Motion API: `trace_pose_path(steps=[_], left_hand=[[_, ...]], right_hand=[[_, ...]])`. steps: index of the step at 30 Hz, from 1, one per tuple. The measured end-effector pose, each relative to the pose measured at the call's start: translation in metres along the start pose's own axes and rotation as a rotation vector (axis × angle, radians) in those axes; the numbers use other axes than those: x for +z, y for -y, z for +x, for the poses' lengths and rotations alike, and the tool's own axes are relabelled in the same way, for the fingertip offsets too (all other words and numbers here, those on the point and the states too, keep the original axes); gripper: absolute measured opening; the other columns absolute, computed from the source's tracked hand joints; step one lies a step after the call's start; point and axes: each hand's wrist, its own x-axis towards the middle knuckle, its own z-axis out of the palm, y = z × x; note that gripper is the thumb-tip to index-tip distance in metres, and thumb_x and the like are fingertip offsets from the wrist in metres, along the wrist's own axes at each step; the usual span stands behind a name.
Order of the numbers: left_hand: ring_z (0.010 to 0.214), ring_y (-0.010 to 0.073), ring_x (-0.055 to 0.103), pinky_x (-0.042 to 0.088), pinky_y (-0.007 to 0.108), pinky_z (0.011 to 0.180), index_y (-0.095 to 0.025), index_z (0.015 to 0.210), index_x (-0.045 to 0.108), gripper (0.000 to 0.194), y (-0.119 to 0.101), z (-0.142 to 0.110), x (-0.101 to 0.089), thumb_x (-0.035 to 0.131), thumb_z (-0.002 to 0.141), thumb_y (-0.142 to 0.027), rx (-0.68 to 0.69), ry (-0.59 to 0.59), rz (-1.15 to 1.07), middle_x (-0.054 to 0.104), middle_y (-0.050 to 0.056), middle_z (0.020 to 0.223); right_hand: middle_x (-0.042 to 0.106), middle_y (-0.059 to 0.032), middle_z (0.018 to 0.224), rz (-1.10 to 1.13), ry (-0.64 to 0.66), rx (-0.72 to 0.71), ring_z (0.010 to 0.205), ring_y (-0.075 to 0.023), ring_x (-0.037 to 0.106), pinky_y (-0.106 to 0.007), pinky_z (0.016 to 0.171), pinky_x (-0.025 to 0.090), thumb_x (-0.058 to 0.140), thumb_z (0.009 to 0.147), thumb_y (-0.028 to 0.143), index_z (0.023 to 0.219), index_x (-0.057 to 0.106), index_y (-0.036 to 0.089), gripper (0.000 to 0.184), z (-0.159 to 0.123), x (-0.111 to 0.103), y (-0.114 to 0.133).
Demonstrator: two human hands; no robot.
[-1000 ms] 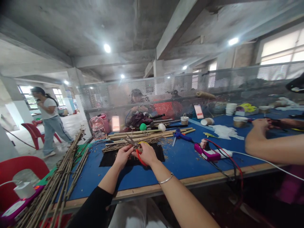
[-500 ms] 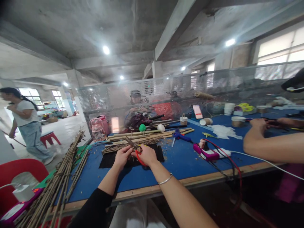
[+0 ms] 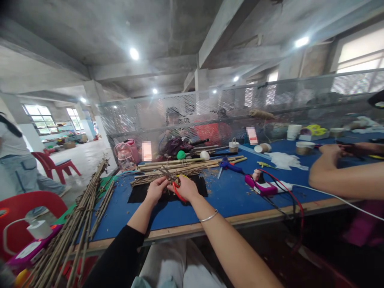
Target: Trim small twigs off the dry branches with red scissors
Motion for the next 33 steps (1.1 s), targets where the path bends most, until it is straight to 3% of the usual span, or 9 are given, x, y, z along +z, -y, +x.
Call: trace_pose_path(steps=[7, 18, 26, 33], left_hand=[[0.049, 0.0065, 0.048, 0.034, 0.016, 0.042, -0.013, 0.101, 0.065, 0.037, 0.006, 0.004, -0.001, 0.063, 0.067, -0.030, 0.031, 0.050, 0.003, 0.065, 0.004, 0.074], [0.045, 0.0054, 0.045, 0.033, 0.016, 0.040, -0.013, 0.103, 0.064, 0.039, -0.006, -0.004, 0.002, 0.063, 0.068, -0.030, 0.034, 0.023, -0.014, 0.063, 0.002, 0.067], [0.051, 0.0071, 0.050, 0.039, 0.016, 0.044, -0.015, 0.103, 0.064, 0.040, -0.004, -0.003, 0.002, 0.064, 0.068, -0.032, 0.015, -0.008, -0.068, 0.061, 0.002, 0.067], [0.048, 0.0052, 0.049, 0.045, 0.018, 0.048, -0.014, 0.100, 0.064, 0.039, -0.003, -0.004, 0.005, 0.066, 0.066, -0.032, -0.026, 0.050, -0.135, 0.059, 0.001, 0.066]], right_hand=[[0.060, -0.0034, 0.083, 0.021, 0.016, -0.034, 0.072, -0.0150, 0.054, -0.023, 0.058, 0.031, 0.056, 0.070, 0.056, 0.085, 0.053, 0.020, 0.039, -0.001, -0.001, 0.001], [0.063, -0.0025, 0.079, -0.042, 0.059, 0.050, 0.073, -0.0173, 0.058, -0.023, 0.057, 0.030, 0.051, 0.068, 0.063, 0.085, 0.054, 0.022, 0.044, -0.004, -0.011, 0.011], [0.065, -0.0038, 0.080, -0.068, 0.082, 0.101, 0.074, -0.0185, 0.060, -0.024, 0.057, 0.033, 0.052, 0.069, 0.063, 0.083, 0.058, 0.022, 0.043, -0.004, -0.012, 0.012], [0.064, -0.0036, 0.084, -0.046, 0.040, 0.071, 0.076, -0.0189, 0.059, -0.025, 0.059, 0.033, 0.048, 0.069, 0.067, 0.088, 0.055, 0.022, 0.049, -0.004, -0.007, 0.008]])
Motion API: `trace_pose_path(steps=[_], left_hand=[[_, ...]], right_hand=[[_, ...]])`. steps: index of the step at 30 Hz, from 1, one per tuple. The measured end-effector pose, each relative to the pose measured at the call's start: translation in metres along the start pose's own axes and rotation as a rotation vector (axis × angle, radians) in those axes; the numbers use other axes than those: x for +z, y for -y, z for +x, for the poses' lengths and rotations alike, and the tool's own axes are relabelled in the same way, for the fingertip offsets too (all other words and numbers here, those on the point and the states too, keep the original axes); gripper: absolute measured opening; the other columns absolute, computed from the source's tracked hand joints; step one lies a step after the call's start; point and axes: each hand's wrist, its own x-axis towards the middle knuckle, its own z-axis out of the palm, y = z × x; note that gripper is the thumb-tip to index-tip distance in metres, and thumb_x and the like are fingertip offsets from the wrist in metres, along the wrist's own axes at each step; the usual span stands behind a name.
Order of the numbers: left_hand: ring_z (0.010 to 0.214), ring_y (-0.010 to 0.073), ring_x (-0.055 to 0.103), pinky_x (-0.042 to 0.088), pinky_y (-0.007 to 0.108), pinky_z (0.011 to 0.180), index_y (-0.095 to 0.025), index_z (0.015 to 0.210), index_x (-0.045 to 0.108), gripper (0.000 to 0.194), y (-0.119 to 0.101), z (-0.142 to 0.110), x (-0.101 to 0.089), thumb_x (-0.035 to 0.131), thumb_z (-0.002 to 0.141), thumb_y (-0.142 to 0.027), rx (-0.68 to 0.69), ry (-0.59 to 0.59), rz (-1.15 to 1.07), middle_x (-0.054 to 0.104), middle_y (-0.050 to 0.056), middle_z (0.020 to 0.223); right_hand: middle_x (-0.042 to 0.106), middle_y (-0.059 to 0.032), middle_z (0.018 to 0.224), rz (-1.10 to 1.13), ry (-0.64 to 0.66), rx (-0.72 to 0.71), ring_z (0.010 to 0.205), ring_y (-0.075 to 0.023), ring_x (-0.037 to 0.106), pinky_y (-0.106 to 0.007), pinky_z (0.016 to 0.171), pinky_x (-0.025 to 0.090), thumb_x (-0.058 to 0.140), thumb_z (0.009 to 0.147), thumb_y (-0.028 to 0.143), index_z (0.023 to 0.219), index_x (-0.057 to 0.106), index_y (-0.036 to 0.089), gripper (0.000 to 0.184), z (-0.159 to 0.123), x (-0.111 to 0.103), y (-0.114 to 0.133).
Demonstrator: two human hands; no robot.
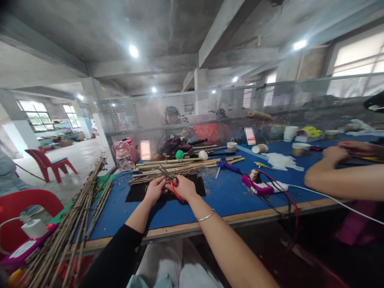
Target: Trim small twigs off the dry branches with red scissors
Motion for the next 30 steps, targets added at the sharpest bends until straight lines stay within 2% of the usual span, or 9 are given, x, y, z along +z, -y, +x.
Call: trace_pose_path(steps=[4, 10, 17, 21, 30], left_hand=[[0.048, 0.0052, 0.049, 0.044, 0.018, 0.049, -0.013, 0.101, 0.063, 0.042, 0.0037, 0.0020, -0.0002, 0.069, 0.063, -0.030, 0.019, 0.026, 0.014, 0.062, 0.001, 0.069], [0.049, 0.0063, 0.050, 0.041, 0.017, 0.047, -0.013, 0.095, 0.065, 0.034, 0.0044, 0.0036, -0.0014, 0.067, 0.065, -0.029, 0.047, 0.007, 0.025, 0.064, 0.002, 0.070], [0.054, 0.0081, 0.055, 0.043, 0.017, 0.050, -0.014, 0.099, 0.063, 0.036, 0.0012, 0.0021, -0.0008, 0.067, 0.067, -0.029, -0.016, 0.024, -0.034, 0.067, 0.005, 0.076], [0.053, 0.0076, 0.054, 0.042, 0.017, 0.048, -0.013, 0.097, 0.064, 0.035, 0.0016, 0.0024, -0.0007, 0.067, 0.066, -0.029, -0.011, 0.014, -0.029, 0.067, 0.005, 0.075], [0.050, 0.0048, 0.052, 0.043, 0.016, 0.048, -0.014, 0.099, 0.064, 0.037, -0.0020, -0.0009, 0.0014, 0.067, 0.066, -0.032, -0.018, 0.034, -0.066, 0.065, 0.004, 0.073]], right_hand=[[0.062, -0.0031, 0.086, 0.055, -0.005, -0.034, 0.075, -0.0166, 0.057, -0.024, 0.059, 0.034, 0.048, 0.070, 0.065, 0.089, 0.053, 0.021, 0.048, 0.0004, 0.0021, -0.0012], [0.061, -0.0038, 0.086, 0.044, 0.016, -0.048, 0.074, -0.0158, 0.056, -0.023, 0.057, 0.032, 0.053, 0.069, 0.061, 0.086, 0.053, 0.020, 0.045, 0.0004, 0.0010, 0.0006], [0.060, -0.0029, 0.083, 0.134, 0.033, -0.077, 0.070, -0.0141, 0.054, -0.022, 0.057, 0.033, 0.053, 0.071, 0.058, 0.086, 0.053, 0.020, 0.042, 0.0010, 0.0036, -0.0013], [0.060, -0.0039, 0.086, 0.107, 0.012, -0.094, 0.073, -0.0142, 0.054, -0.023, 0.059, 0.033, 0.054, 0.070, 0.058, 0.087, 0.053, 0.019, 0.043, 0.0013, 0.0037, -0.0011], [0.064, -0.0024, 0.081, 0.041, 0.047, -0.015, 0.072, -0.0165, 0.058, -0.023, 0.055, 0.030, 0.050, 0.072, 0.060, 0.087, 0.055, 0.022, 0.041, -0.0004, 0.0001, 0.0026]])
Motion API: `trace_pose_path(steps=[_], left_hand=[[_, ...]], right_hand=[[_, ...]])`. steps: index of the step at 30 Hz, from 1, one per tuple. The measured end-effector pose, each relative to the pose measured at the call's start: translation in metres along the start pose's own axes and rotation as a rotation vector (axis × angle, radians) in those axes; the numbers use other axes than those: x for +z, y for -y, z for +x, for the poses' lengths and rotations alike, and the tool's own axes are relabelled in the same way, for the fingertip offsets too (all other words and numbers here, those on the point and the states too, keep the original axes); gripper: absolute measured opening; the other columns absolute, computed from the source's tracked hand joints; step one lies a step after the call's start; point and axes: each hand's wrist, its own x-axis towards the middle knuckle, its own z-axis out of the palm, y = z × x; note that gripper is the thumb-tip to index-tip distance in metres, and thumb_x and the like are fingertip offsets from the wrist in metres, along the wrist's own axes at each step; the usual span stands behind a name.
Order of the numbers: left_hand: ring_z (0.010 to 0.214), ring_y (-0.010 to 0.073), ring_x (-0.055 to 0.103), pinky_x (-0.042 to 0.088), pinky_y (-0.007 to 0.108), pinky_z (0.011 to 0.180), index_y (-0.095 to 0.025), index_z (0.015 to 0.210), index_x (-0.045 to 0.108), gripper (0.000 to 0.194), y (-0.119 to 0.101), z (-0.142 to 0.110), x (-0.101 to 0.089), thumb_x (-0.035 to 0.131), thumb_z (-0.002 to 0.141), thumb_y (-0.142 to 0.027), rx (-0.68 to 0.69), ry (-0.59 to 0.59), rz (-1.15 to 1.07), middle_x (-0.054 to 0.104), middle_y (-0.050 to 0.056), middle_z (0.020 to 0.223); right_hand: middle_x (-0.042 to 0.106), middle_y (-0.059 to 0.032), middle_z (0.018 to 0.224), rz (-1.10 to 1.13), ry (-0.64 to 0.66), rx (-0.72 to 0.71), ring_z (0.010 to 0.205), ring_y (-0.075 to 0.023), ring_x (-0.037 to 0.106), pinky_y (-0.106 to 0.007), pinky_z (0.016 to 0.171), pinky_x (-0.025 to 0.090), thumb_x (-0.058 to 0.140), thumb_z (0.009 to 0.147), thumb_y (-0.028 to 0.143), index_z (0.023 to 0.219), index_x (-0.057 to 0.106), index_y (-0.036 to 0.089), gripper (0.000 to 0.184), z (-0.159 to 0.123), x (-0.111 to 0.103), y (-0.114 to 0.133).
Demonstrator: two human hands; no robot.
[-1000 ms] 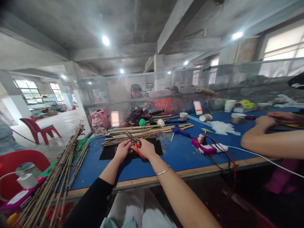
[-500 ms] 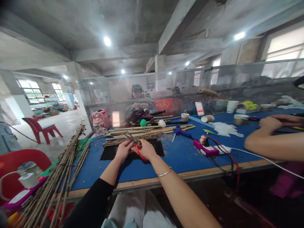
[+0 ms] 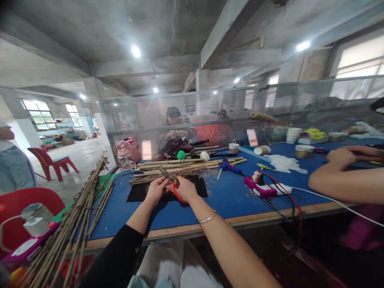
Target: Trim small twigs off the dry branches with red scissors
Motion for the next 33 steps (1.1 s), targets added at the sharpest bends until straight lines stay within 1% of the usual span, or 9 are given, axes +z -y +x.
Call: trace_pose_path(steps=[4, 7, 9, 12, 16, 22, 27, 33], left_hand=[[0.049, 0.0050, 0.052, 0.042, 0.015, 0.046, -0.015, 0.102, 0.063, 0.039, -0.0007, -0.0003, -0.0012, 0.066, 0.068, -0.031, -0.008, -0.029, 0.007, 0.064, 0.003, 0.072], [0.051, 0.0055, 0.053, 0.042, 0.015, 0.044, -0.017, 0.108, 0.060, 0.041, 0.0006, 0.0008, -0.0025, 0.065, 0.070, -0.031, -0.010, -0.035, 0.009, 0.063, 0.003, 0.073], [0.052, 0.0058, 0.054, 0.043, 0.015, 0.045, -0.017, 0.108, 0.059, 0.040, 0.0014, 0.0015, -0.0024, 0.063, 0.071, -0.031, -0.003, -0.038, 0.010, 0.062, 0.002, 0.073], [0.051, 0.0054, 0.053, 0.043, 0.015, 0.045, -0.015, 0.103, 0.059, 0.035, 0.0023, 0.0025, -0.0013, 0.062, 0.072, -0.031, 0.004, -0.026, 0.007, 0.061, 0.002, 0.071], [0.045, 0.0049, 0.051, 0.040, 0.016, 0.041, -0.014, 0.097, 0.053, 0.031, 0.0029, 0.0035, -0.0001, 0.061, 0.072, -0.030, 0.010, -0.029, -0.011, 0.060, 0.001, 0.069], [0.047, 0.0056, 0.052, 0.042, 0.017, 0.043, -0.014, 0.089, 0.049, 0.030, 0.0009, 0.0019, 0.0003, 0.064, 0.069, -0.032, -0.008, 0.000, -0.052, 0.061, 0.001, 0.071], [0.047, 0.0054, 0.052, 0.043, 0.018, 0.045, -0.014, 0.087, 0.049, 0.035, 0.0017, 0.0022, -0.0002, 0.067, 0.064, -0.034, -0.012, -0.002, -0.052, 0.061, 0.001, 0.071], [0.048, 0.0063, 0.053, 0.043, 0.017, 0.044, -0.015, 0.083, 0.050, 0.037, 0.0037, 0.0030, -0.0030, 0.069, 0.061, -0.037, 0.021, -0.023, -0.040, 0.062, 0.001, 0.070]], right_hand=[[0.065, -0.0030, 0.082, -0.039, 0.016, 0.023, 0.074, -0.0181, 0.060, -0.024, 0.054, 0.031, 0.050, 0.071, 0.061, 0.086, 0.057, 0.023, 0.042, 0.0013, -0.0009, 0.0001], [0.065, -0.0035, 0.083, -0.070, -0.011, 0.026, 0.076, -0.0192, 0.060, -0.024, 0.056, 0.032, 0.050, 0.071, 0.062, 0.085, 0.058, 0.023, 0.042, 0.0016, -0.0010, -0.0003], [0.065, -0.0038, 0.083, -0.087, -0.041, 0.027, 0.076, -0.0194, 0.060, -0.024, 0.058, 0.033, 0.050, 0.071, 0.063, 0.086, 0.057, 0.023, 0.043, 0.0015, -0.0003, -0.0009], [0.063, -0.0040, 0.085, -0.059, -0.063, -0.010, 0.076, -0.0175, 0.057, -0.024, 0.059, 0.033, 0.050, 0.071, 0.062, 0.088, 0.055, 0.021, 0.045, 0.0015, 0.0016, -0.0019], [0.060, -0.0045, 0.085, -0.035, -0.082, -0.072, 0.075, -0.0157, 0.054, -0.023, 0.060, 0.032, 0.052, 0.071, 0.059, 0.086, 0.053, 0.019, 0.043, 0.0018, 0.0034, -0.0023], [0.058, -0.0039, 0.085, -0.038, -0.112, -0.106, 0.075, -0.0158, 0.053, -0.024, 0.059, 0.031, 0.053, 0.071, 0.057, 0.082, 0.051, 0.018, 0.040, 0.0014, 0.0024, -0.0007], [0.059, -0.0041, 0.087, -0.059, -0.100, -0.092, 0.079, -0.0167, 0.055, -0.024, 0.061, 0.032, 0.054, 0.071, 0.055, 0.084, 0.052, 0.018, 0.039, 0.0007, 0.0001, 0.0015], [0.062, -0.0024, 0.081, -0.098, -0.068, -0.024, 0.074, -0.0183, 0.058, -0.025, 0.057, 0.031, 0.049, 0.071, 0.062, 0.086, 0.053, 0.021, 0.044, -0.0008, -0.0021, 0.0021]])
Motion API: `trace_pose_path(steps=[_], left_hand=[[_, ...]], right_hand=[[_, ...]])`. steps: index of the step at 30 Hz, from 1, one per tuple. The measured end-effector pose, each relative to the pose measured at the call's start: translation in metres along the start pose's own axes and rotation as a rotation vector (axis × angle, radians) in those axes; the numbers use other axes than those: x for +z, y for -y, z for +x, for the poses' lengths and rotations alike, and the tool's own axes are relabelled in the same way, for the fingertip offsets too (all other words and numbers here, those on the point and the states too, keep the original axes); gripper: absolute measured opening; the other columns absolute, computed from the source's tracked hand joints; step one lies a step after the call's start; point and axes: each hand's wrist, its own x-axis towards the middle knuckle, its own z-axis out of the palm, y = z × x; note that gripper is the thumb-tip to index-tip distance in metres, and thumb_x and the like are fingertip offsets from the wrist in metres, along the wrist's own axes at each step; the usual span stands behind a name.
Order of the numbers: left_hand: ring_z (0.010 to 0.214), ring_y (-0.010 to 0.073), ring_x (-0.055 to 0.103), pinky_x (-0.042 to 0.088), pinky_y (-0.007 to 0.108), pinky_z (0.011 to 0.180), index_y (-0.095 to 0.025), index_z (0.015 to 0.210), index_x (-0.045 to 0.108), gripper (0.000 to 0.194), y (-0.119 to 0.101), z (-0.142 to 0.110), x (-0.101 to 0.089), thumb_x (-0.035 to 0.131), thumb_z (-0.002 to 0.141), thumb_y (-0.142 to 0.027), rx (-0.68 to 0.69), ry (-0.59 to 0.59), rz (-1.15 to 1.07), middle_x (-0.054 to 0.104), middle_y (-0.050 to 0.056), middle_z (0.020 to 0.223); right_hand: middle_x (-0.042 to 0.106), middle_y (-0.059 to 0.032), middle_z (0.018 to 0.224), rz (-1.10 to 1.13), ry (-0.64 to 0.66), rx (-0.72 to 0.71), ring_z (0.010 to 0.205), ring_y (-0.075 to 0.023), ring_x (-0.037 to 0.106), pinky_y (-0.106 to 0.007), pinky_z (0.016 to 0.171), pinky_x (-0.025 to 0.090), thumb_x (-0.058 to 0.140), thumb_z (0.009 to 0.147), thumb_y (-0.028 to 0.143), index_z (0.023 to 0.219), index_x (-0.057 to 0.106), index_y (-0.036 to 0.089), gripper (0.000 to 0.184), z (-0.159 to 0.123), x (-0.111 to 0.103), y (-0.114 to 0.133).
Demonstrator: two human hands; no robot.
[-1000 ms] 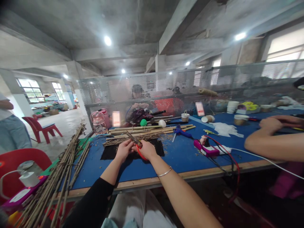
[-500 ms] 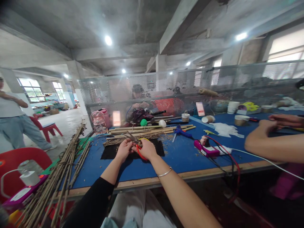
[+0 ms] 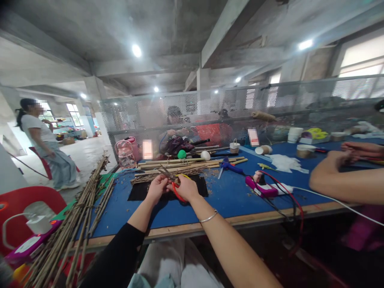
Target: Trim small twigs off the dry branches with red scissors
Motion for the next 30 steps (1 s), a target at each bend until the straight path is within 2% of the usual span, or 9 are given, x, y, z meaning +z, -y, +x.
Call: trace_pose_path(steps=[8, 14, 21, 30], left_hand=[[0.050, 0.0068, 0.053, 0.044, 0.018, 0.044, -0.012, 0.096, 0.061, 0.041, -0.0027, -0.0005, -0.0006, 0.070, 0.062, -0.034, 0.023, -0.110, 0.031, 0.062, 0.002, 0.070], [0.050, 0.0050, 0.051, 0.045, 0.018, 0.049, -0.012, 0.100, 0.065, 0.048, 0.0021, 0.0033, -0.0022, 0.075, 0.056, -0.030, 0.021, -0.048, 0.006, 0.064, 0.003, 0.073], [0.050, 0.0055, 0.052, 0.042, 0.017, 0.047, -0.013, 0.100, 0.065, 0.044, 0.0028, 0.0026, -0.0016, 0.072, 0.061, -0.031, 0.001, -0.012, 0.008, 0.064, 0.002, 0.070], [0.055, 0.0082, 0.056, 0.045, 0.019, 0.052, -0.013, 0.099, 0.064, 0.039, 0.0002, -0.0005, 0.0007, 0.070, 0.063, -0.029, -0.049, 0.011, -0.045, 0.066, 0.004, 0.072]], right_hand=[[0.065, -0.0049, 0.081, -0.041, 0.037, 0.042, 0.076, -0.0202, 0.060, -0.025, 0.059, 0.033, 0.042, 0.073, 0.066, 0.083, 0.057, 0.022, 0.048, 0.0014, 0.0000, -0.0013], [0.063, -0.0034, 0.086, 0.035, 0.002, 0.022, 0.076, -0.0177, 0.058, -0.024, 0.058, 0.031, 0.047, 0.073, 0.061, 0.090, 0.053, 0.022, 0.044, 0.0019, 0.0047, -0.0043], [0.058, -0.0052, 0.089, 0.081, -0.036, -0.057, 0.080, -0.0164, 0.053, -0.024, 0.064, 0.033, 0.055, 0.073, 0.051, 0.090, 0.052, 0.018, 0.037, 0.0040, 0.0086, -0.0063], [0.057, -0.0066, 0.093, 0.033, -0.058, -0.081, 0.087, -0.0194, 0.051, -0.027, 0.069, 0.032, 0.055, 0.072, 0.053, 0.091, 0.050, 0.018, 0.041, 0.0036, 0.0070, -0.0045]])
